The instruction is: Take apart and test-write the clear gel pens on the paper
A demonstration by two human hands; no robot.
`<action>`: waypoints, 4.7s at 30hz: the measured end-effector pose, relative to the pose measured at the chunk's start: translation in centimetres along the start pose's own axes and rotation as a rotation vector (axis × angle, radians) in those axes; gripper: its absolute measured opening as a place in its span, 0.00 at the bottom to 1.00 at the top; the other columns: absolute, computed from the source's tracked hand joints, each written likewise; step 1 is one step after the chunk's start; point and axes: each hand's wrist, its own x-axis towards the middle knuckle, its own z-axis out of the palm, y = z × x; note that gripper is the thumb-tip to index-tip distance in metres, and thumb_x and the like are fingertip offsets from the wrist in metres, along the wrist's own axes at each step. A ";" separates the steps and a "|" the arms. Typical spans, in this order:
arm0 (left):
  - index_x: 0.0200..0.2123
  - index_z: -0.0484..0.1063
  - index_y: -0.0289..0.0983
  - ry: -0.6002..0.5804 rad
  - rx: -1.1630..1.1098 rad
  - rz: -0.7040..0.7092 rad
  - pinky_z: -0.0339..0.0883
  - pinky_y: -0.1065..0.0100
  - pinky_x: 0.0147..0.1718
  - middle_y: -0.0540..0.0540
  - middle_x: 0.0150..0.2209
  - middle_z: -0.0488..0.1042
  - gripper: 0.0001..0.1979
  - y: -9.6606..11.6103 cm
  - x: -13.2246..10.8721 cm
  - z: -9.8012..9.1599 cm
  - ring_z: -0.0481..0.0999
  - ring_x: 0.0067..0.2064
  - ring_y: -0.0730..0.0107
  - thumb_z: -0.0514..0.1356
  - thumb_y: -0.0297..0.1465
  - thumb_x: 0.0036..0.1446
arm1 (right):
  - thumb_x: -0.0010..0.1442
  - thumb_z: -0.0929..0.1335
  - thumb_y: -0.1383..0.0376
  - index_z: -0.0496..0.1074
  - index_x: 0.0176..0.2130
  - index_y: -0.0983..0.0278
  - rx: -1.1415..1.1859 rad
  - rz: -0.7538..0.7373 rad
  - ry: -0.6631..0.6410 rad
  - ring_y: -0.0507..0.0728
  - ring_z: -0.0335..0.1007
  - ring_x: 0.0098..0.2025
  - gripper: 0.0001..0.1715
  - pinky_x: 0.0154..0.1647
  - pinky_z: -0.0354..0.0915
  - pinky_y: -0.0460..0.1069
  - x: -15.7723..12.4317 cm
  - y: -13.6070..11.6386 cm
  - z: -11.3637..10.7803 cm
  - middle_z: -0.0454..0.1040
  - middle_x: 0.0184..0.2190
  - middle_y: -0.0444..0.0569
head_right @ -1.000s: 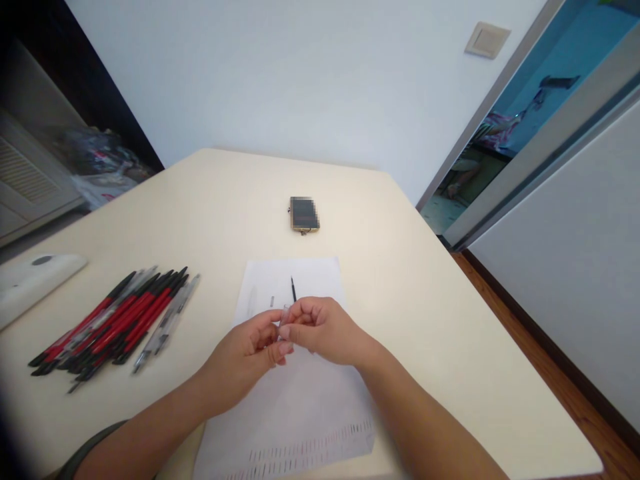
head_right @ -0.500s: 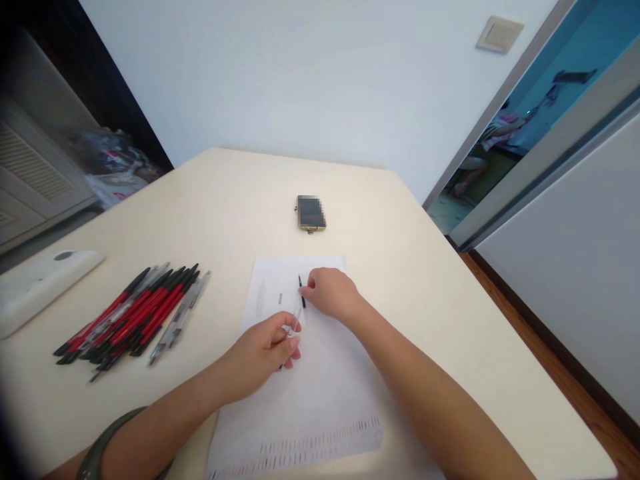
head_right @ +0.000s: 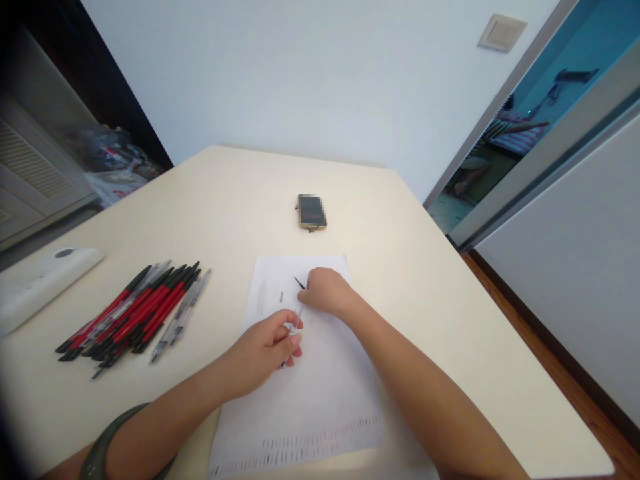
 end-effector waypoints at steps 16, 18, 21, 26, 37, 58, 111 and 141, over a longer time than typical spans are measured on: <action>0.41 0.63 0.41 0.091 0.046 0.066 0.57 0.72 0.27 0.51 0.27 0.65 0.12 -0.1 0.1 0.0 0.64 0.29 0.73 0.49 0.35 0.53 | 0.51 0.64 0.56 0.63 0.29 0.66 1.236 -0.096 0.340 0.47 0.59 0.16 0.15 0.16 0.55 0.44 -4.2 2.3 -1.5 0.65 0.18 0.42; 0.41 0.64 0.41 0.086 0.042 0.063 0.56 0.72 0.27 0.52 0.27 0.65 0.12 0.0 0.1 -0.1 0.64 0.28 0.73 0.49 0.35 0.53 | 0.52 0.63 0.55 0.63 0.28 0.66 1.170 -0.114 0.337 0.47 0.58 0.16 0.15 0.16 0.55 0.44 -4.3 2.2 -1.4 0.65 0.18 0.43; 0.41 0.64 0.40 0.083 0.052 0.064 0.55 0.73 0.25 0.52 0.25 0.63 0.12 0.2 0.1 -0.1 0.62 0.27 0.74 0.50 0.35 0.53 | 0.53 0.62 0.54 0.63 0.27 0.66 1.060 -0.140 0.310 0.47 0.58 0.17 0.16 0.17 0.56 0.44 -4.6 2.0 -1.3 0.65 0.18 0.43; 0.41 0.64 0.40 0.083 0.069 0.078 0.53 0.73 0.24 0.53 0.24 0.61 0.12 0.2 0.0 0.0 0.60 0.26 0.75 0.49 0.35 0.53 | 0.52 0.63 0.55 0.64 0.28 0.66 0.929 -0.180 0.212 0.47 0.57 0.18 0.15 0.19 0.56 0.44 -5.0 1.4 -1.4 0.65 0.19 0.43; 0.35 0.62 0.39 0.090 0.079 0.118 0.53 0.73 0.25 0.53 0.25 0.61 0.07 0.7 -0.1 -0.1 0.61 0.27 0.75 0.48 0.33 0.54 | 0.48 0.63 0.48 0.68 0.36 0.66 1.102 -0.303 -0.101 0.48 0.60 0.21 0.25 0.21 0.57 0.45 -4.7 1.6 -0.9 0.69 0.24 0.46; 0.34 0.61 0.38 0.060 0.075 0.139 0.53 0.73 0.24 0.53 0.24 0.61 0.06 0.1 -0.1 0.3 0.60 0.26 0.75 0.48 0.32 0.53 | 0.45 0.64 0.63 0.72 0.25 0.66 -0.096 -0.210 -0.074 0.54 0.66 0.27 0.10 0.25 0.55 0.45 2.4 -3.2 1.7 0.74 0.26 0.52; 0.35 0.62 0.39 0.034 0.078 0.090 0.52 0.74 0.23 0.54 0.24 0.62 0.06 0.4 0.0 -0.1 0.59 0.25 0.77 0.49 0.32 0.53 | 0.47 0.68 0.65 0.72 0.33 0.65 1.305 -0.187 0.358 0.46 0.57 0.20 0.10 0.18 0.55 0.45 -4.0 0.6 -1.1 0.72 0.28 0.48; 0.35 0.61 0.38 0.054 0.080 0.101 0.53 0.73 0.25 0.53 0.25 0.63 0.07 0.2 0.1 -0.1 0.61 0.26 0.75 0.48 0.32 0.54 | 0.45 0.69 0.65 0.67 0.41 0.63 1.254 -0.241 0.067 0.48 0.62 0.26 0.20 0.21 0.58 0.44 -4.3 0.5 -0.7 0.70 0.31 0.48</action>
